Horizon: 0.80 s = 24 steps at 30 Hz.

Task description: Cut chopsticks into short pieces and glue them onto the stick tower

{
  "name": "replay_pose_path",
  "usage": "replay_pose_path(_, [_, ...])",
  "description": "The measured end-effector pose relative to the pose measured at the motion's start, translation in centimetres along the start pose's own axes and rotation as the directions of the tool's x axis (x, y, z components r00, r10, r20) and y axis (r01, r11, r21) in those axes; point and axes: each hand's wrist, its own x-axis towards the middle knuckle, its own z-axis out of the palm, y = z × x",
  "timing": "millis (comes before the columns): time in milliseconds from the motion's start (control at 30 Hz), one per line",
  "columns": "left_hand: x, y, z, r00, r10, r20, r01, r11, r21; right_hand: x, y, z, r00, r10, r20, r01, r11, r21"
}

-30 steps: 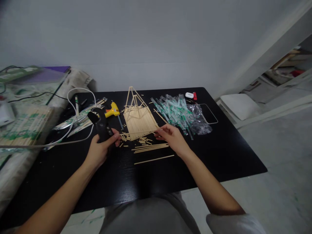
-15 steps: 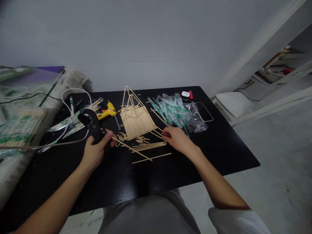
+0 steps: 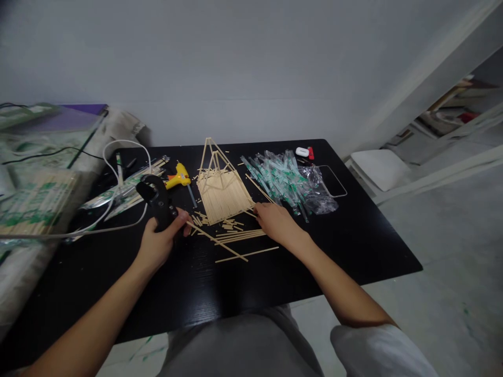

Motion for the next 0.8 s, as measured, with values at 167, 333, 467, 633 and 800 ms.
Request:
replay_pose_path(167, [0.0, 0.2, 0.1, 1.0, 0.003, 0.004, -0.003, 1.0, 0.0, -0.1, 0.3, -0.5, 0.989, -0.057, -0.134, 0.058, 0.998, 0.009])
replay_pose_path(333, [0.1, 0.0, 0.0, 0.999, 0.02, 0.03, -0.021, 0.999, 0.038, 0.2, 0.0, -0.4, 0.996, -0.076, -0.044, 0.076, 0.997, 0.001])
replay_pose_path(467, [0.1, 0.0, -0.1, 1.0, 0.006, 0.019, -0.006, 1.0, 0.03, 0.8, -0.4, 0.2, 0.998, -0.058, 0.037, 0.06, 0.997, -0.045])
replay_pose_path(633, [0.1, 0.0, -0.1, 1.0, 0.006, 0.026, -0.007, 0.999, 0.049, 1.1, -1.2, 1.0, 0.995, -0.039, 0.089, 0.054, 0.984, -0.168])
replay_pose_path(800, [0.0, -0.1, -0.2, 1.0, 0.016, 0.013, -0.017, 0.999, 0.051, 0.3, -1.2, 0.5, 0.998, -0.061, 0.009, 0.061, 0.97, -0.234])
